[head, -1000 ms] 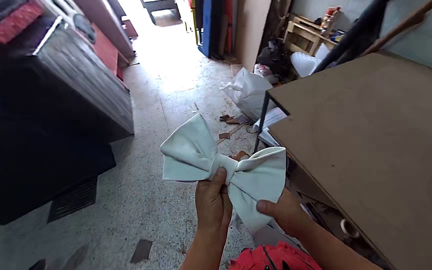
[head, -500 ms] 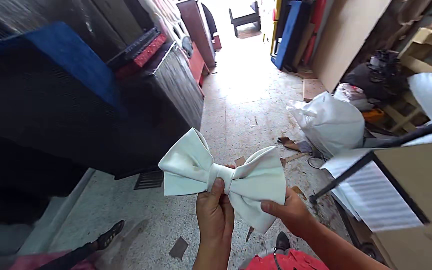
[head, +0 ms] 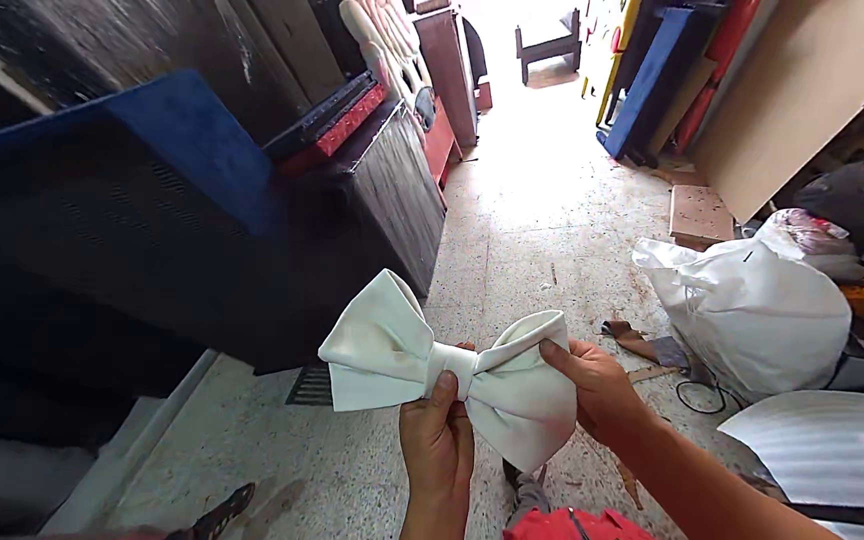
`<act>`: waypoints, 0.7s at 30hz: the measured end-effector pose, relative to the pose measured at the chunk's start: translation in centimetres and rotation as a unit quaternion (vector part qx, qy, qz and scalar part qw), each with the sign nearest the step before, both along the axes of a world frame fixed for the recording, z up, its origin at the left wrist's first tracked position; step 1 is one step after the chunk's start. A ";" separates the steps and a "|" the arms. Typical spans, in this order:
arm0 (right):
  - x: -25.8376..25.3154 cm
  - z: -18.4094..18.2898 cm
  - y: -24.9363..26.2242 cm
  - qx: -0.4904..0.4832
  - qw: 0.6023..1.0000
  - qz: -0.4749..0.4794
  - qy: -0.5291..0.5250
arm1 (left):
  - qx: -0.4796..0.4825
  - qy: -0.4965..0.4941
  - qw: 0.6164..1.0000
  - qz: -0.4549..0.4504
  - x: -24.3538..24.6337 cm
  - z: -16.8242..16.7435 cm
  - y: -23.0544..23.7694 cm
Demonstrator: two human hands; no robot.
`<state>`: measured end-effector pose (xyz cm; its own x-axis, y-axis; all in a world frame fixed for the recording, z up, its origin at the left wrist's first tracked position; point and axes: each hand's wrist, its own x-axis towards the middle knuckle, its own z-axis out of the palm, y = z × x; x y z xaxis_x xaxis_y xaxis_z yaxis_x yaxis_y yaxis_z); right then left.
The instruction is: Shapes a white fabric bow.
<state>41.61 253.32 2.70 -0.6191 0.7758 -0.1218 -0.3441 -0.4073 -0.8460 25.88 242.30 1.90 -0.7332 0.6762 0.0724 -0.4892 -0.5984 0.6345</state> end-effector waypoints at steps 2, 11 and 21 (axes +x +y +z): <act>-1.8 -0.3 2.3 -0.025 0.999 -0.015 0.045 | 0.006 -0.002 1.000 -0.013 -1.9 -0.1 3.6; -4.2 1.9 18.9 0.164 0.977 0.014 -0.132 | -0.082 0.085 0.975 -0.187 -11.3 -0.2 16.6; -17.7 3.9 28.3 0.020 0.998 0.055 -0.021 | -0.159 0.190 0.961 -0.126 -13.4 -1.4 24.7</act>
